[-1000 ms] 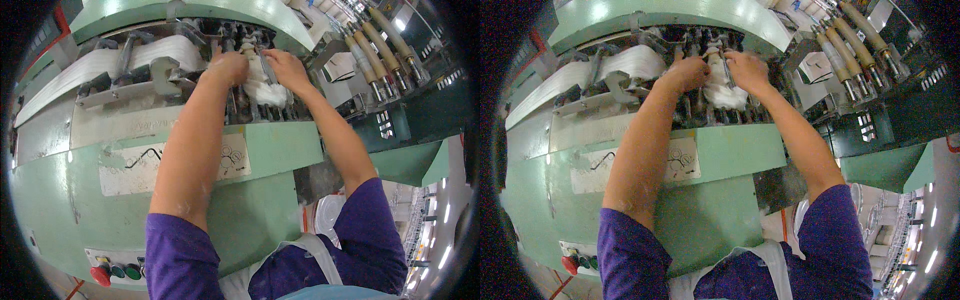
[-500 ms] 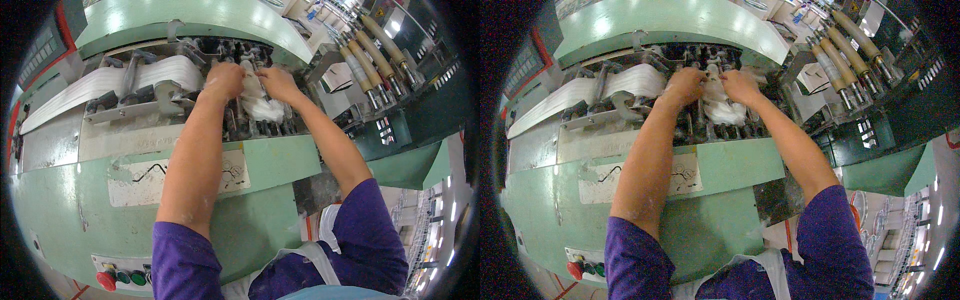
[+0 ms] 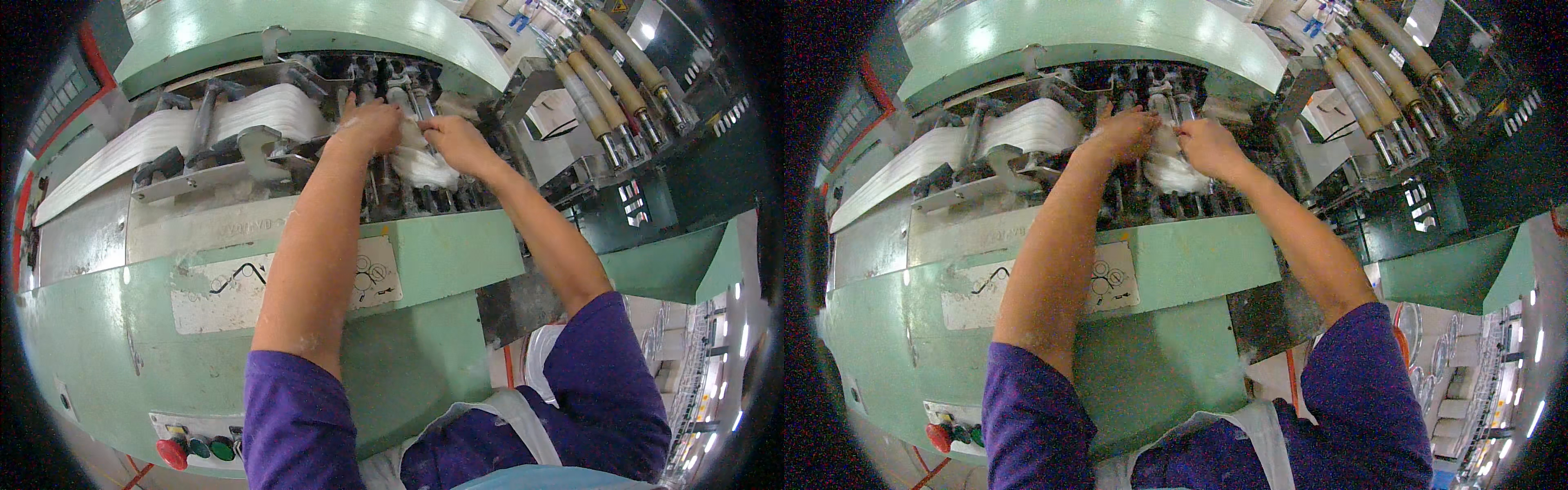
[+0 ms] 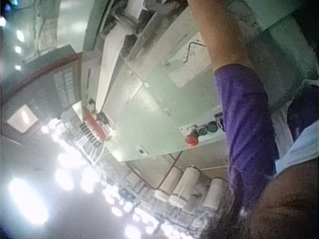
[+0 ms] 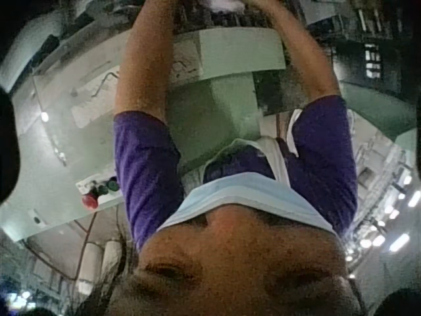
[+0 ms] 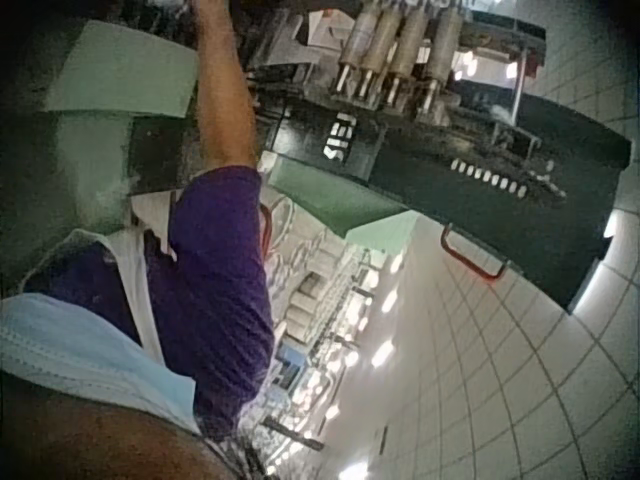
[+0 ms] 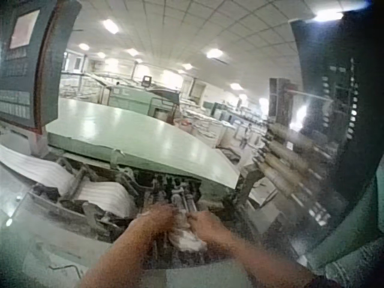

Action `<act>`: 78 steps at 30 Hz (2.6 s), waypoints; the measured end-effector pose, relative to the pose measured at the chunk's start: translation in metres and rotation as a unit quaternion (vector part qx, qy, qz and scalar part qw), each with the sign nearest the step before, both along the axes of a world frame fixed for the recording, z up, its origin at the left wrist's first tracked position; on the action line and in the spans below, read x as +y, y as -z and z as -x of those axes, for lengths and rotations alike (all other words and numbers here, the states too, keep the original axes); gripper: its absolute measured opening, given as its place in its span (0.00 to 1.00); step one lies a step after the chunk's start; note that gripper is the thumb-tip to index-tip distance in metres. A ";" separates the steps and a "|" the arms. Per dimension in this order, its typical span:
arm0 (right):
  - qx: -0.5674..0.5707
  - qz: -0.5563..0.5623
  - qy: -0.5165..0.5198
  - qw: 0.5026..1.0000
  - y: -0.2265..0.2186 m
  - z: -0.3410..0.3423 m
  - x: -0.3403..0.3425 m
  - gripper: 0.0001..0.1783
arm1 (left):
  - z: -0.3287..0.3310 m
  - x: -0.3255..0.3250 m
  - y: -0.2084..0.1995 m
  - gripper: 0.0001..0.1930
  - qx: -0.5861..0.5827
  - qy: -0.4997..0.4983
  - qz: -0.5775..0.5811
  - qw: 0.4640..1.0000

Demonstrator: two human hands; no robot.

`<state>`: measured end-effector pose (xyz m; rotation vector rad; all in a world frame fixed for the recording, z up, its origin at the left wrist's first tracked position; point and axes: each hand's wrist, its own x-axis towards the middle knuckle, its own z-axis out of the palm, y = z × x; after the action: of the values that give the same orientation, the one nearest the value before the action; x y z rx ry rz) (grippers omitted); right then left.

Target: The person moves among large white containers, then opens a machine cover and feeds white fibrous material into rollers. They repeatedly pull and guide the material through the machine, remove excess, and adjust controls while the machine runs.

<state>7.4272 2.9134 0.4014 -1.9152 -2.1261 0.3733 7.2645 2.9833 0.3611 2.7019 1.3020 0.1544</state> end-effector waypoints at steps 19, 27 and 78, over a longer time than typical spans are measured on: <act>-0.057 -0.125 0.013 0.990 0.008 0.011 0.010 0.17 | 0.002 -0.006 -0.004 0.09 -0.054 -0.057 -0.112 0.991; -0.050 -0.008 -0.030 0.998 -0.015 0.003 -0.042 0.17 | 0.001 -0.009 -0.004 0.10 -0.043 -0.094 -0.170 0.980; -0.178 -0.176 -0.060 0.966 -0.005 -0.008 0.047 0.15 | 0.006 -0.009 -0.009 0.18 -0.039 -0.039 -0.011 0.998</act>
<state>7.4355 2.9602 0.4064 -1.7500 -2.3360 -0.3371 7.2583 2.9741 0.3705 2.6345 1.3918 0.2818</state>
